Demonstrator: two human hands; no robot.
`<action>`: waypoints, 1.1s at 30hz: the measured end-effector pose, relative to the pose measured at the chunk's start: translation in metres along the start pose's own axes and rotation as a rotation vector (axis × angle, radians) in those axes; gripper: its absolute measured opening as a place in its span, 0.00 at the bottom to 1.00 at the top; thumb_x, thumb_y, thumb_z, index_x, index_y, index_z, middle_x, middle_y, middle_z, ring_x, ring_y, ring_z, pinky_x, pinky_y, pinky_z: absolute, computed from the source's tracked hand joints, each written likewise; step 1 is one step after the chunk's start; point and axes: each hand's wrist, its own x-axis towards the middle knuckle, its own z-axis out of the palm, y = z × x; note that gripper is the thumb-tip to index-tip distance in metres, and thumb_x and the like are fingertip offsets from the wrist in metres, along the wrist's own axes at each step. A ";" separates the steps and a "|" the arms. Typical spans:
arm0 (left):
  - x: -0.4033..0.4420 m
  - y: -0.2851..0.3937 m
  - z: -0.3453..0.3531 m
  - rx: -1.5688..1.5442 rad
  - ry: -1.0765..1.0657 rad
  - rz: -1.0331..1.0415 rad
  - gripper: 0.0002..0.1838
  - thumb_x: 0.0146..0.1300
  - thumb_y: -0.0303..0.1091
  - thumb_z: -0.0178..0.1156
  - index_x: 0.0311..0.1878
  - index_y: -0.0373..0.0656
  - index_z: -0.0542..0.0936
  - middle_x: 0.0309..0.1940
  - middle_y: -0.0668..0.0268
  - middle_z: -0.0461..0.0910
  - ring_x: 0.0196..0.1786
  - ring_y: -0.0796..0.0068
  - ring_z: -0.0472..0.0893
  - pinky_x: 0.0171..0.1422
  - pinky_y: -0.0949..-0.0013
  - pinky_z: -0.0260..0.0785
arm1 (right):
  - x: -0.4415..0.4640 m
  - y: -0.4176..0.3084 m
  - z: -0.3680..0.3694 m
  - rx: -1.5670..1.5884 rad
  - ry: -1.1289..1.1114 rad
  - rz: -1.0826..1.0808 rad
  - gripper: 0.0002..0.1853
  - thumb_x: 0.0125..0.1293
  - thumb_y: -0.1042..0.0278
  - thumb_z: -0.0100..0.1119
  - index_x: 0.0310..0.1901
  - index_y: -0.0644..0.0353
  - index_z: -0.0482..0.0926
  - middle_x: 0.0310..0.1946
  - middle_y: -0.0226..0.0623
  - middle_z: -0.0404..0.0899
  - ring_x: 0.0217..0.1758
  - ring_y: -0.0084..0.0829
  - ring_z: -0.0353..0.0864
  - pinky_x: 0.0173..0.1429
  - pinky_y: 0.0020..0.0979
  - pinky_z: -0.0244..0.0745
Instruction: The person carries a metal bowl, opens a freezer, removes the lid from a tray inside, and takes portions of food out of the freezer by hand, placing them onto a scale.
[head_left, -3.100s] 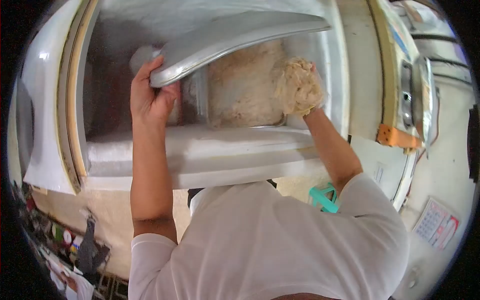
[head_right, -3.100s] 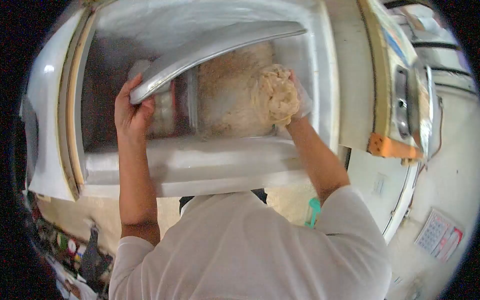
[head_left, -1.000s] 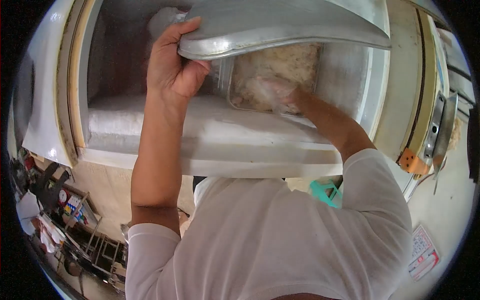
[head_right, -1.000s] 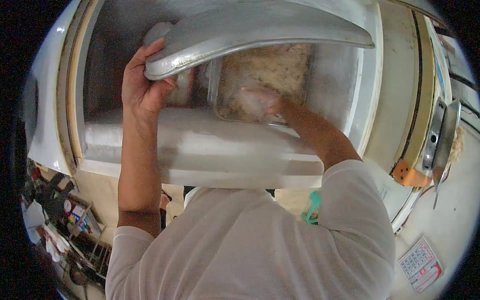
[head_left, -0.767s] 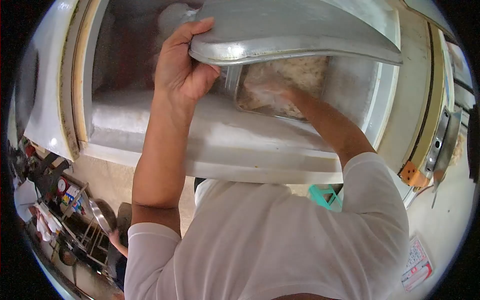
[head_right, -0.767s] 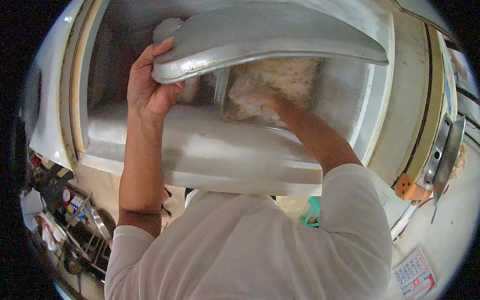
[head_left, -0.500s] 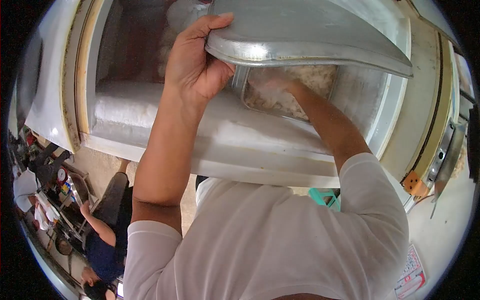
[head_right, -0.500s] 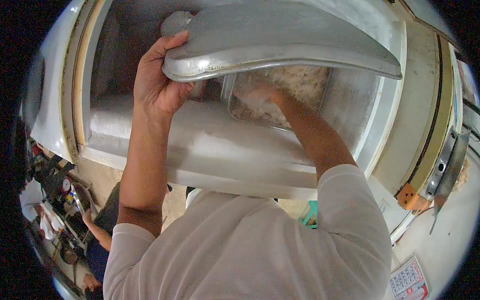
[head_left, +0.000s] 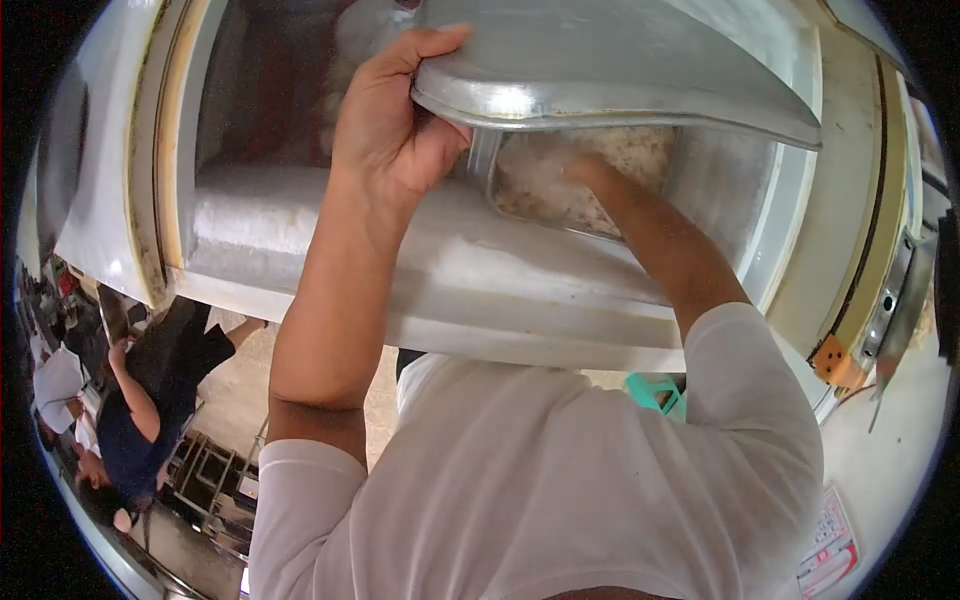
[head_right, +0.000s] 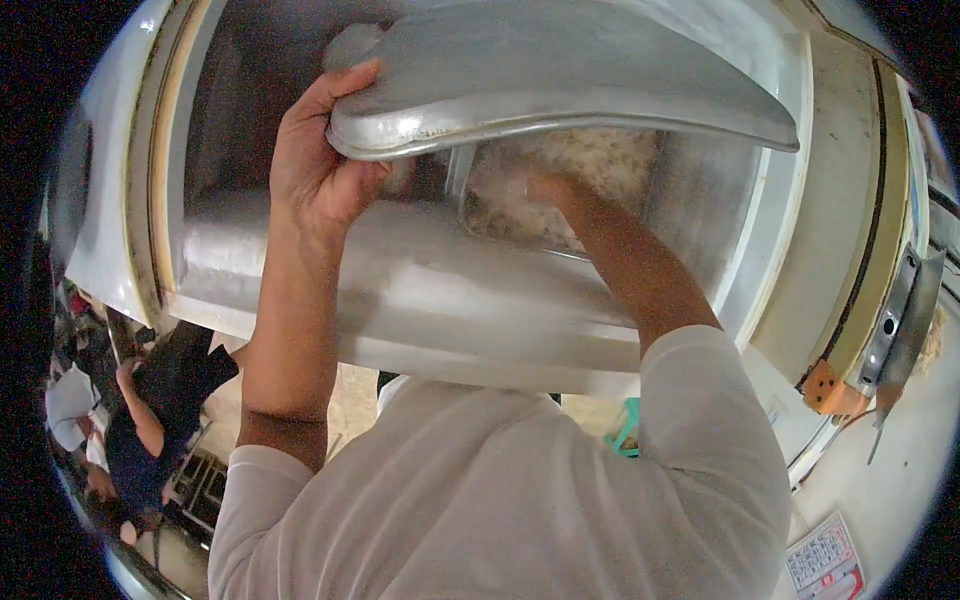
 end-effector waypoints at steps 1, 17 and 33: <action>0.000 -0.001 0.001 -0.012 0.035 0.032 0.13 0.57 0.25 0.57 0.46 0.34 0.72 0.39 0.53 0.79 0.40 0.57 0.82 0.40 0.57 0.82 | -0.011 -0.004 -0.003 0.031 -0.040 -0.039 0.36 0.59 0.41 0.54 0.60 0.63 0.69 0.62 0.51 0.63 0.64 0.44 0.63 0.67 0.41 0.57; -0.001 -0.002 0.000 0.059 0.085 0.050 0.09 0.57 0.24 0.57 0.41 0.33 0.73 0.39 0.56 0.78 0.42 0.63 0.80 0.52 0.60 0.76 | 0.045 0.037 0.010 0.337 0.037 0.081 0.31 0.62 0.45 0.53 0.59 0.62 0.69 0.60 0.46 0.66 0.61 0.41 0.66 0.65 0.38 0.60; 0.002 0.009 -0.006 -0.007 -0.019 -0.027 0.10 0.57 0.24 0.56 0.42 0.32 0.72 0.39 0.55 0.78 0.42 0.62 0.81 0.40 0.64 0.82 | -0.079 0.056 -0.040 0.851 0.369 -0.080 0.27 0.65 0.49 0.52 0.59 0.61 0.69 0.58 0.40 0.70 0.58 0.37 0.70 0.63 0.35 0.64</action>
